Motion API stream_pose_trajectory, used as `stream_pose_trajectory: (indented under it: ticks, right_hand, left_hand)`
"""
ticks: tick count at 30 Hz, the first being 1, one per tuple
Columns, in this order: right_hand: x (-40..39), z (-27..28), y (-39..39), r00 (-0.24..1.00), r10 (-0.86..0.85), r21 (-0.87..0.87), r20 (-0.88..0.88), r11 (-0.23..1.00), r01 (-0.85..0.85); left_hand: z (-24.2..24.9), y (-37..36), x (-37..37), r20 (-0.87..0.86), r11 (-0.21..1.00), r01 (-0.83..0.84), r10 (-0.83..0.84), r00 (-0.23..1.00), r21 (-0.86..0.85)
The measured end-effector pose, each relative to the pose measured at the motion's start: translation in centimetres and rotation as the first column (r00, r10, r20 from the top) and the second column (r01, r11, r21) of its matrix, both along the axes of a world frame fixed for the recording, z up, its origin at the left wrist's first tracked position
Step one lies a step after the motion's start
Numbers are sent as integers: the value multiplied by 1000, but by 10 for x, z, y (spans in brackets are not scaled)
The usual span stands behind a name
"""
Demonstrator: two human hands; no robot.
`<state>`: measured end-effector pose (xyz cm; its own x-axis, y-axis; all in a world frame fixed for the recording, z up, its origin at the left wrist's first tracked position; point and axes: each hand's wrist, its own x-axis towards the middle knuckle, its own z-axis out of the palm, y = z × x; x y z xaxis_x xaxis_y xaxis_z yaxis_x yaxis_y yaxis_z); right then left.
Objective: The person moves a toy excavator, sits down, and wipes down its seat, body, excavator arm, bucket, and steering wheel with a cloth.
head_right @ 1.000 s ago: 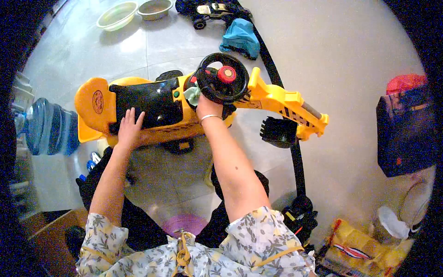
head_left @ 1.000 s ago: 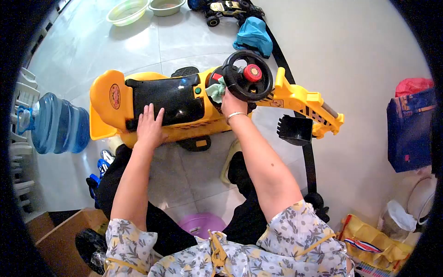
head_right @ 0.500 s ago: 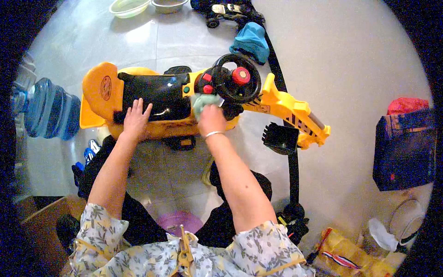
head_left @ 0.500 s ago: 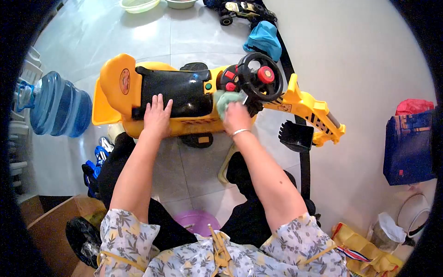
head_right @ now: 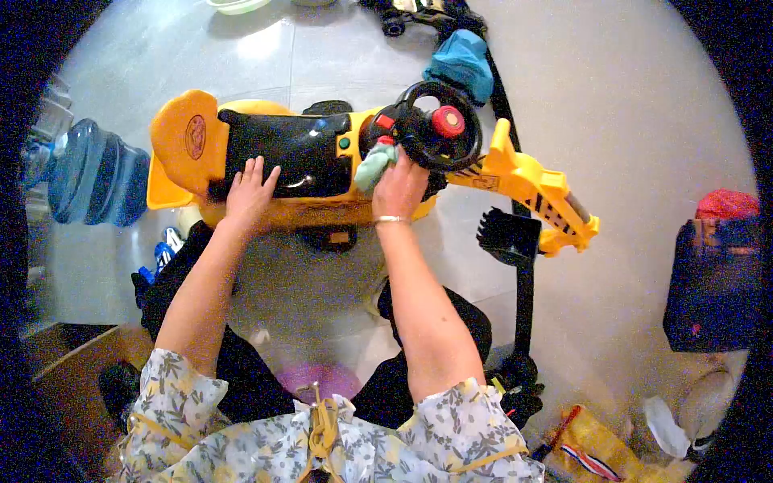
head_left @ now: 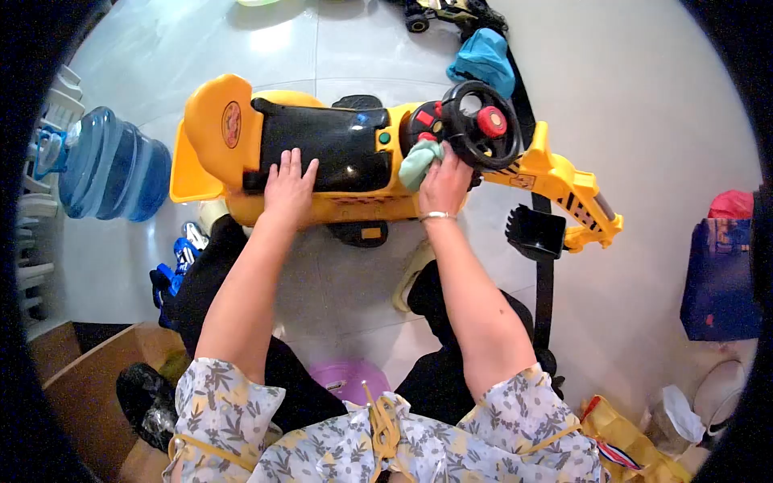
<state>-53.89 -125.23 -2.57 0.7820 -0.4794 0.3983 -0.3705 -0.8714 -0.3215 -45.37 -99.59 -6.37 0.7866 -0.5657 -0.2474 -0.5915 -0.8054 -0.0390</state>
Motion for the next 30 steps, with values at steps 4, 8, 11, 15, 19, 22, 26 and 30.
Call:
stream_pose_trajectory:
  ticks: [4, 8, 11, 15, 19, 22, 26, 30]
  right_hand:
    - [15, 13, 7, 970, 20, -31, -241, 999, -28]
    - [9, -7, 3, 976, 175, -36, -127, 983, -180]
    - [-6, -19, 14, 957, 282, -20, -65, 959, -284]
    - [-68, -56, 60, 974, 91, 276, -208, 961, -31]
    - [-69, -117, 60, 830, -532, 415, -169, 725, 549]
    - [-51, -139, 53, 751, -634, 466, -185, 616, 635]
    - [-37, -161, 81, 662, -717, 517, -218, 491, 702]
    - [-15, -163, 113, 683, -656, 555, -322, 453, 697]
  left_hand:
    - [23, -2, -2, -49, 999, 4, -2, 999, 33]
    - [41, -8, 0, -123, 999, -26, 30, 992, 31]
    - [34, -6, 6, -118, 999, -14, 19, 993, 38]
    - [24, 3, 1, -87, 1000, 17, -16, 996, 16]
    - [34, 5, 4, -97, 999, 18, -13, 995, 50]
    - [41, 3, 8, -173, 1000, -8, 12, 985, 25]
    - [35, 5, 6, -151, 1000, 16, -15, 988, 9]
    - [36, 7, 6, -106, 999, 51, -49, 993, 16]
